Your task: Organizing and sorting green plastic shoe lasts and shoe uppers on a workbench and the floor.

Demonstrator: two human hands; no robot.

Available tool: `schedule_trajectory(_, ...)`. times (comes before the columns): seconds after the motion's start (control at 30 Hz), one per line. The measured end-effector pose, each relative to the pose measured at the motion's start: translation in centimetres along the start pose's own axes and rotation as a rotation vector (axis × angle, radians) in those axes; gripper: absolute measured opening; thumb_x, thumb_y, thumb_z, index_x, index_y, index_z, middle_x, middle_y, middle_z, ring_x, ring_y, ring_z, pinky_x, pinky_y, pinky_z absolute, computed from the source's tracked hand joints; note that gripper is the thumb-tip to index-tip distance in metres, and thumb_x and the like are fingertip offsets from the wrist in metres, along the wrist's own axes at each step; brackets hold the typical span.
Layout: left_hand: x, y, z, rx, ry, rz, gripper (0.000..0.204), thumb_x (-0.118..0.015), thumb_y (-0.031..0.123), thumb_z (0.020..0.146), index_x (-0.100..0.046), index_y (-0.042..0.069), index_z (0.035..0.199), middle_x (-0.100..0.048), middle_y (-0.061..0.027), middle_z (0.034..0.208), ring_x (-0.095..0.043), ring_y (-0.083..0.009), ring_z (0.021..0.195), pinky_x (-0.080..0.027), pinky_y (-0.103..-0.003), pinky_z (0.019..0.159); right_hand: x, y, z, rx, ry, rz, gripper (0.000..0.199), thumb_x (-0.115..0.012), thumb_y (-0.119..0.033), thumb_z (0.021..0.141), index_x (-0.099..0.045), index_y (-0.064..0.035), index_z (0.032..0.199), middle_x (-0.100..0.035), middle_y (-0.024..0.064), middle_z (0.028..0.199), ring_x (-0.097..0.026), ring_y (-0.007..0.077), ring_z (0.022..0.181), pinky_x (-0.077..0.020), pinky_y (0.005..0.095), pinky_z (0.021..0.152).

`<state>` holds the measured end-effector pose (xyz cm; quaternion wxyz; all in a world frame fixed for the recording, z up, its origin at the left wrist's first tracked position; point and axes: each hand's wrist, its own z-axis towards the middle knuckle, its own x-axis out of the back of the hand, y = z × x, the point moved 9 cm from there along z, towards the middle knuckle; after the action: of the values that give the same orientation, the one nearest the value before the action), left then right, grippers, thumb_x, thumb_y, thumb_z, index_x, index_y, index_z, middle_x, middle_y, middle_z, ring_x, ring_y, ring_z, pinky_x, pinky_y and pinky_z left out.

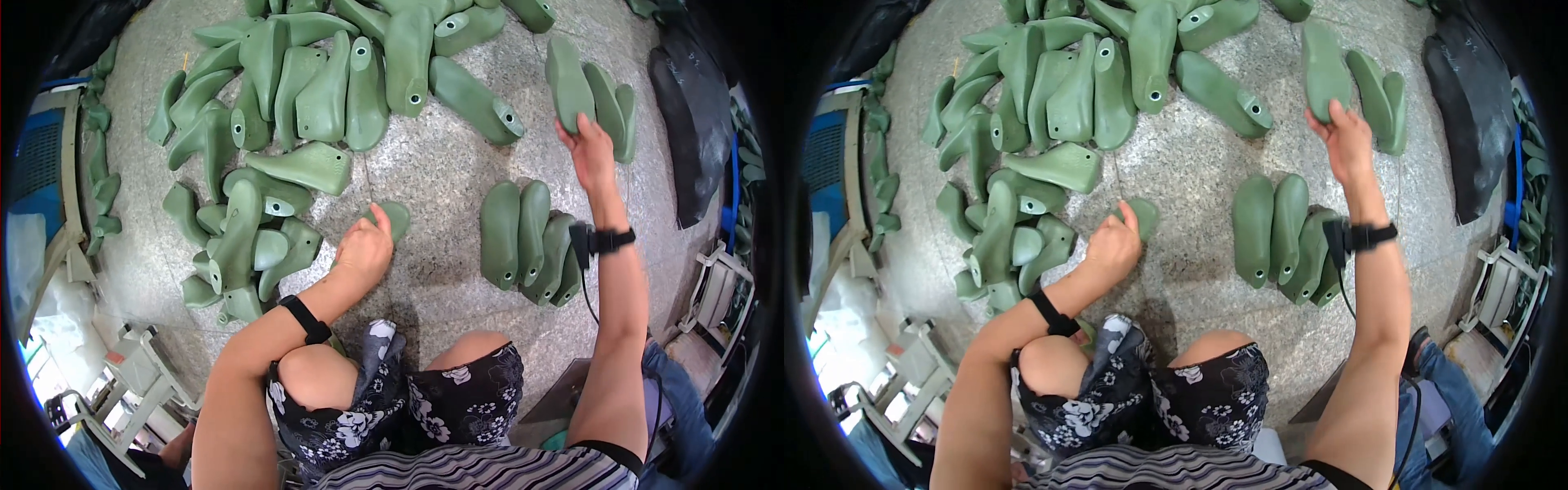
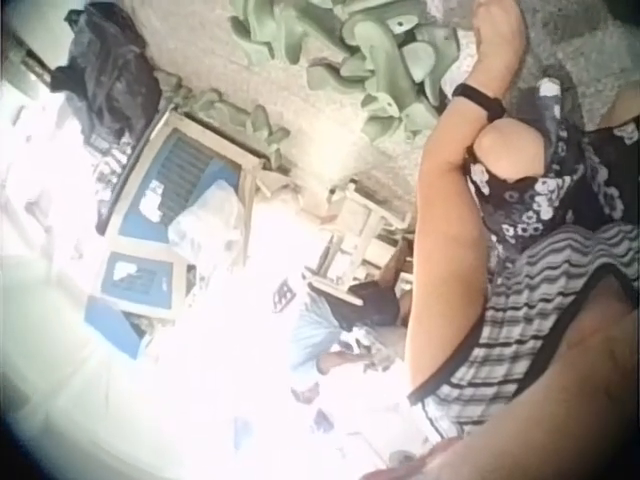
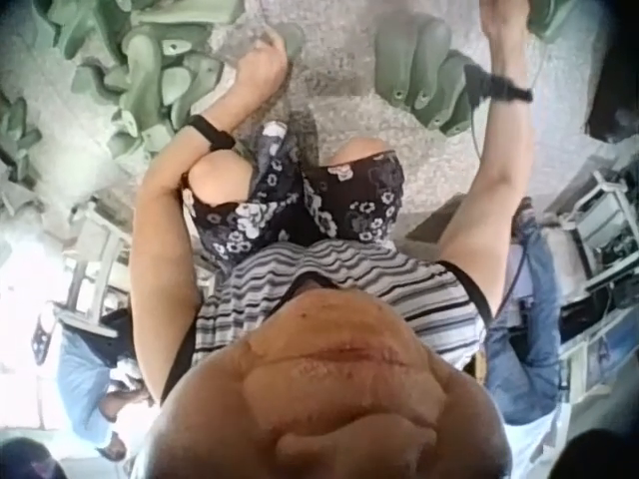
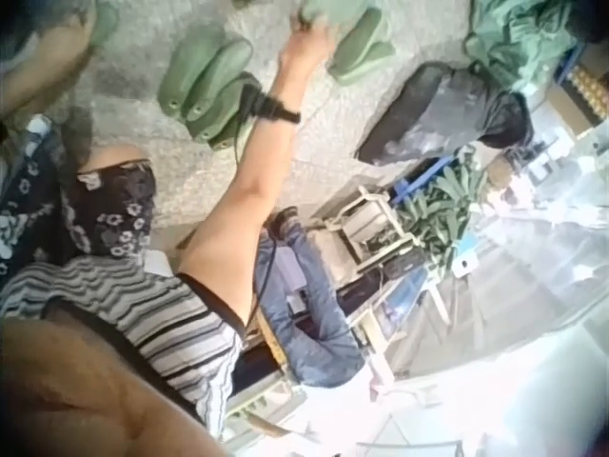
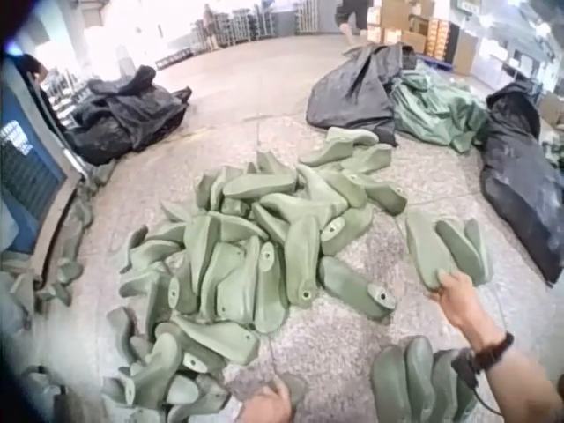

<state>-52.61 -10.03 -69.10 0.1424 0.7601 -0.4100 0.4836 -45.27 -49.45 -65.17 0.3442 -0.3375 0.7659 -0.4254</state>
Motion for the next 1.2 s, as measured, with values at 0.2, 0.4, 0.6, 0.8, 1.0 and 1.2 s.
schedule_trajectory(0.2, 0.5, -0.1, 0.5, 0.042, -0.008, -0.143, 0.065, -0.055, 0.015, 0.079, -0.035, -0.02, 0.13, -0.06, -0.0239, 0.081, -0.065, -0.0321, 0.069, -0.054, -0.036, 0.053, -4.1, 0.3, -14.9, 0.087, -0.22, -0.377, 0.028, -0.054, -0.016, 0.097, -0.055, 0.0046, 0.117, -0.065, 0.01, 0.103, -0.064, 0.0187, 0.088, -0.0558, 0.0319, 0.074)
schedule_trajectory(0.4, 3.0, -1.4, 0.2, 0.041, 0.067, -0.387, 0.049, -0.057, 0.014, 0.084, -0.047, -0.015, 0.122, -0.06, -0.0245, 0.085, -0.064, -0.0338, 0.071, -0.055, -0.035, 0.061, -7.8, 6.2, -20.0, -0.3, -0.488, -0.353, 0.028, -0.058, -0.019, 0.095, -0.062, 0.0053, 0.108, -0.066, 0.0081, 0.093, -0.062, 0.0127, 0.08, -0.056, 0.0302, 0.07)
schedule_trajectory(0.6, 1.6, -3.6, -3.0, 0.203, -0.046, -2.271, 0.04, -0.047, 0.035, 0.098, -0.059, 0.001, 0.114, -0.062, -0.0153, 0.107, -0.066, -0.0296, 0.077, -0.056, -0.037, 0.057, -9.4, 5.2, -24.3, -0.335, -0.641, -0.426, 0.037, -0.065, -0.023, 0.091, -0.061, 0.0082, 0.111, -0.066, 0.0071, 0.089, -0.062, 0.0137, 0.076, -0.0542, 0.0289, 0.065)
schedule_trajectory(0.8, 4.5, -1.7, -4.9, -0.05, -0.405, -2.495, 0.051, -0.061, 0.034, 0.092, -0.042, 0.006, 0.13, -0.06, -0.015, 0.112, -0.067, -0.0317, 0.084, -0.059, -0.042, 0.058, -12.5, 3.1, -24.2, 0.195, -0.813, -1.015, 0.029, -0.066, -0.006, 0.082, -0.06, 0.0027, 0.109, -0.064, 0.0189, 0.09, -0.063, 0.0333, 0.079, -0.0495, 0.0379, 0.072)
schedule_trajectory(1.0, 5.4, -3.9, -5.5, -0.011, 0.186, -1.556, 0.056, -0.074, 0.008, 0.077, -0.045, 0.007, 0.126, -0.058, -0.0149, 0.114, -0.064, -0.0309, 0.096, -0.055, -0.039, 0.076, -14.3, 6.9, -22.0, 0.686, -0.785, -1.233, 0.031, -0.061, 0.0, 0.082, -0.057, 0.0009, 0.113, -0.061, 0.0211, 0.105, -0.059, 0.0394, 0.096, -0.0499, 0.0435, 0.082)
schedule_trajectory(1.2, 7.1, 0.9, -7.3, -0.531, 0.265, -0.893, 0.046, -0.072, 0.01, 0.075, -0.054, 0.003, 0.116, -0.057, -0.0179, 0.092, -0.06, -0.037, 0.085, -0.05, -0.042, 0.073, -16.1, 10.0, -23.1, 0.693, -0.761, -1.409, 0.039, -0.063, -0.002, 0.081, -0.053, 0.0018, 0.119, -0.049, 0.0218, 0.131, -0.046, 0.0386, 0.122, -0.04, 0.0448, 0.1)
